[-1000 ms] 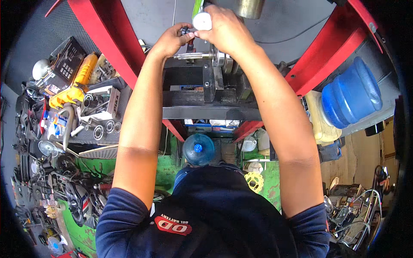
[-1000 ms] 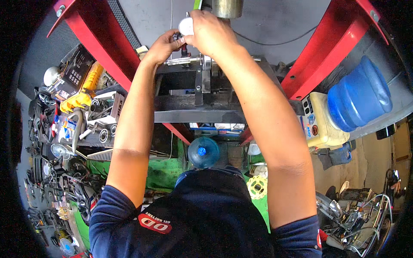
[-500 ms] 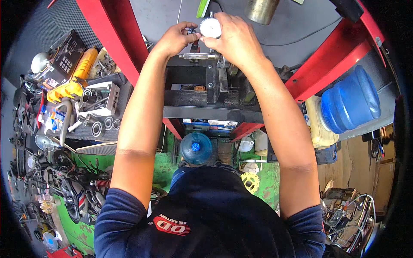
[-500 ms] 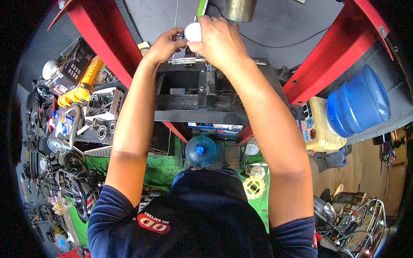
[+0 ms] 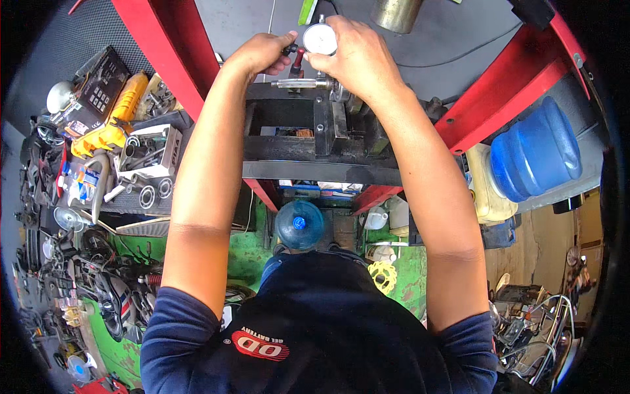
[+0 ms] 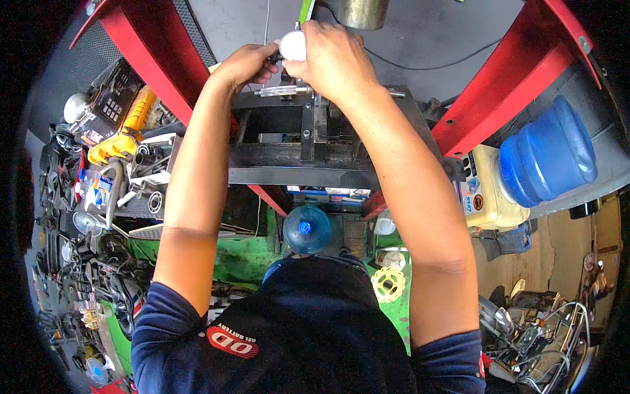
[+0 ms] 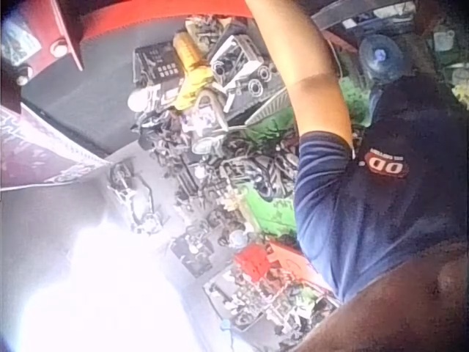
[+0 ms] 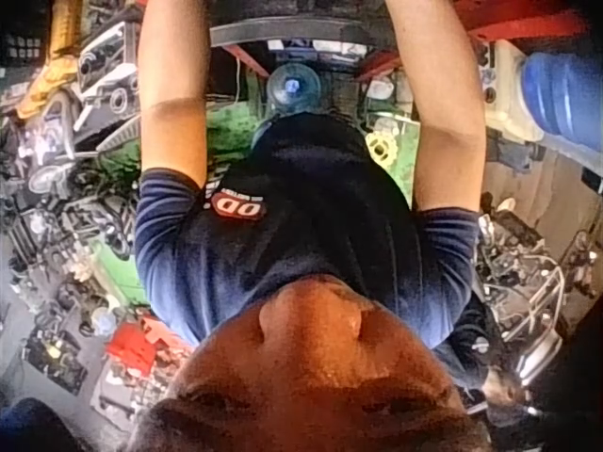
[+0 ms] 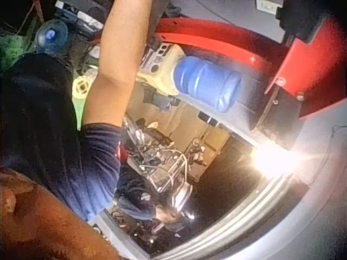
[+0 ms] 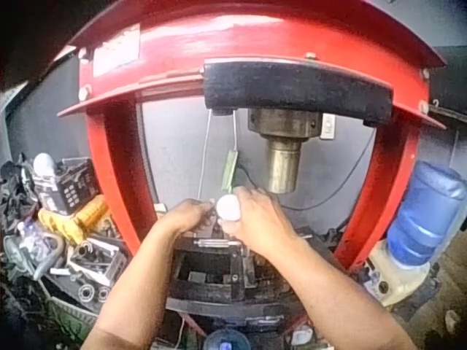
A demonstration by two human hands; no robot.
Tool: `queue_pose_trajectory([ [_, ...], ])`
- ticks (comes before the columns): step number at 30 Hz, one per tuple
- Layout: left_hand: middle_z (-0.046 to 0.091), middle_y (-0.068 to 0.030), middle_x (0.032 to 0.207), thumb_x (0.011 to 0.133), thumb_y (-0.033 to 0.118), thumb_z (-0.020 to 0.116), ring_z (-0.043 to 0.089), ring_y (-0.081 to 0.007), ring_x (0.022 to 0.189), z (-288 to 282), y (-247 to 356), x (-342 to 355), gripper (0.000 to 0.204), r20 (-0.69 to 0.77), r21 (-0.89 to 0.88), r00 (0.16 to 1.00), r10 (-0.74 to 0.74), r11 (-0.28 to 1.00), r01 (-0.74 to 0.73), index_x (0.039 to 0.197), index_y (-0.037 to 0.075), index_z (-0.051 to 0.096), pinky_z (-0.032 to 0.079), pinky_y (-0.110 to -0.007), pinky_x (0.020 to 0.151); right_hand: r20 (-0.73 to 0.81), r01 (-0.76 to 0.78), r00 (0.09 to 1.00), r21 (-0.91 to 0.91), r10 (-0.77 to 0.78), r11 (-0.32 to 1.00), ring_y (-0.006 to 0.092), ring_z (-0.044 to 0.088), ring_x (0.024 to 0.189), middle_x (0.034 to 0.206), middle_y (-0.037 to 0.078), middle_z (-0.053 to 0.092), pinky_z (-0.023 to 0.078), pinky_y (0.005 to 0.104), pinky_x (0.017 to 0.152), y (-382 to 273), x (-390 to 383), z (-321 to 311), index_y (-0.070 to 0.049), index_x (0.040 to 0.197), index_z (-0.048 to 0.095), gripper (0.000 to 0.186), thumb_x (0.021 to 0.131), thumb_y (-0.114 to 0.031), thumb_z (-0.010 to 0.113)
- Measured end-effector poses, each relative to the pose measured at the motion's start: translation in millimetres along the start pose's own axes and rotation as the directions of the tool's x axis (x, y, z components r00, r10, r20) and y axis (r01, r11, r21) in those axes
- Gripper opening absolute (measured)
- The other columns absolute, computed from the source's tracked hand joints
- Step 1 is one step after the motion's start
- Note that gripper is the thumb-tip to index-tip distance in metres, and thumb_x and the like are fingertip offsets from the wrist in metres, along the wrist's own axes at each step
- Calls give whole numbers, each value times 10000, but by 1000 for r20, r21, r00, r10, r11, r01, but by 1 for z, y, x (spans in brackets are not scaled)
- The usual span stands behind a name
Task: Using a dial gauge to measure the runout and alignment of a motorcycle crankshaft on a stand.
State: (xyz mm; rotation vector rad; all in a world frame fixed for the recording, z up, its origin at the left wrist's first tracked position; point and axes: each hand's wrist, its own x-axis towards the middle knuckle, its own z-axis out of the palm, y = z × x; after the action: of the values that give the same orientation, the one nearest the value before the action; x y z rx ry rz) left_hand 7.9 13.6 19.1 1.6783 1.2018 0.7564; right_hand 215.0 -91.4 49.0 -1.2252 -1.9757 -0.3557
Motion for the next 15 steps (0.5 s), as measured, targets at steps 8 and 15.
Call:
queue_pose_trajectory([
  [8, 553, 38, 662, 1034, 488, 558, 463, -66, 510, 8, 21, 0, 466, -49, -35, 975, -218, 976, 216, 892, 55, 655, 406, -237, 444, 10, 11, 1000, -19, -10, 1000, 377, 717, 1074, 1112, 207, 736, 576, 508, 921, 0, -2, -1, 3, 1190, 674, 543, 816, -352, 842],
  [15, 567, 46, 675, 1031, 503, 573, 465, -55, 516, 7, 20, 7, 461, -56, -6, 968, -244, 970, 244, 902, 68, 656, 403, -223, 439, -15, 11, 1000, 11, -11, 1000, 410, 700, 1072, 1093, 228, 737, 553, 499, 948, 2, -1, 3, 4, 1211, 685, 564, 790, -318, 877],
])
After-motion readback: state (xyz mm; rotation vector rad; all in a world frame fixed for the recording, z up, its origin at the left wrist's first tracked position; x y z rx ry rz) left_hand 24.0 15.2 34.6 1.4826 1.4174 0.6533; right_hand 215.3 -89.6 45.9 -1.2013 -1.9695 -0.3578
